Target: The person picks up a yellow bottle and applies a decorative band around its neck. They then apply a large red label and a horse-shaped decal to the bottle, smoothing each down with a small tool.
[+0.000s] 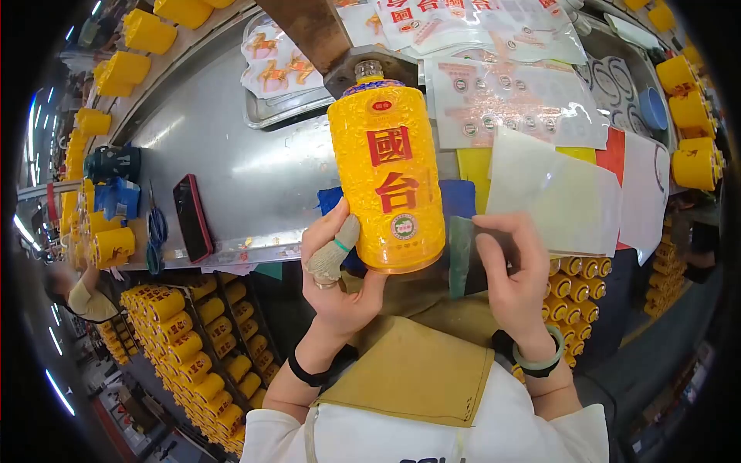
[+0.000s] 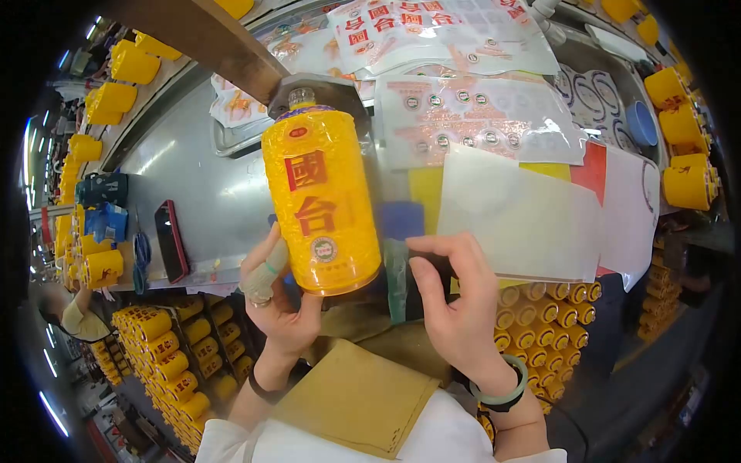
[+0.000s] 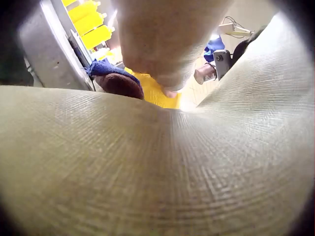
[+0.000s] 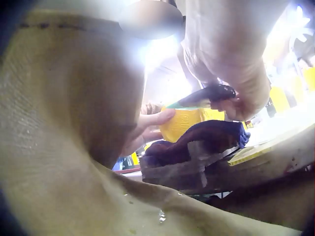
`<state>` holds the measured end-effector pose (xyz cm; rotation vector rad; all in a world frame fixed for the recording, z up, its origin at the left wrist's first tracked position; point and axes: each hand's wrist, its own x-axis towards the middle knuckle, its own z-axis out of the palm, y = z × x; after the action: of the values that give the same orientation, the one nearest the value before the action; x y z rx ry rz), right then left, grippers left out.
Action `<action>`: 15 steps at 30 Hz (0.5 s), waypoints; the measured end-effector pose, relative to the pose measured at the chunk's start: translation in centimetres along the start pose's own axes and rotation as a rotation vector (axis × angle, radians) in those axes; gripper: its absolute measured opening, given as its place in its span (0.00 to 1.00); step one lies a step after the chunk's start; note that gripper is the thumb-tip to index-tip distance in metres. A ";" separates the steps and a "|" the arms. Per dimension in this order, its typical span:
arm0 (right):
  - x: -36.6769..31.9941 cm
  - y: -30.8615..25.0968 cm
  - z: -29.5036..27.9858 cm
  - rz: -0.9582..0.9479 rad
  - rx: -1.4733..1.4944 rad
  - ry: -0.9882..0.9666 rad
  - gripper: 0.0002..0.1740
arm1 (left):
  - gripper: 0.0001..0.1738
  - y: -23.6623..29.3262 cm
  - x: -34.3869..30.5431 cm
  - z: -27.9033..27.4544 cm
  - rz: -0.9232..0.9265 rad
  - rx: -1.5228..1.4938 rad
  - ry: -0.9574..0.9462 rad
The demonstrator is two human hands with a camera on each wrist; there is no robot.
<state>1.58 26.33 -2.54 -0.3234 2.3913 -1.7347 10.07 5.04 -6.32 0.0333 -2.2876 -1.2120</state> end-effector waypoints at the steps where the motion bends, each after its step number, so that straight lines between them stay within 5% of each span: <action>1: -0.1 -0.6 0.0 -0.010 0.019 0.029 0.08 | 0.35 -0.1 -0.2 0.1 -0.024 -0.029 0.003; 5: -0.1 -2.0 0.5 -0.213 0.009 -0.022 0.08 | 0.39 -0.4 0.0 0.3 0.013 -0.008 0.045; 9: 0.6 0.9 -0.1 -0.018 -0.070 0.051 0.09 | 0.36 0.1 0.8 -0.5 0.028 0.038 0.019; 12: 0.6 0.6 -0.2 -0.032 0.044 0.107 0.08 | 0.30 0.8 1.6 -1.2 0.195 0.329 -0.023; 15: 0.7 0.3 -0.2 0.013 0.079 0.072 0.09 | 0.20 0.3 3.1 -0.9 0.644 0.521 -0.053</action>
<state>0.86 26.44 -2.75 -0.2375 2.3591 -1.8597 7.95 3.66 -4.28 -0.5069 -2.3213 -0.2884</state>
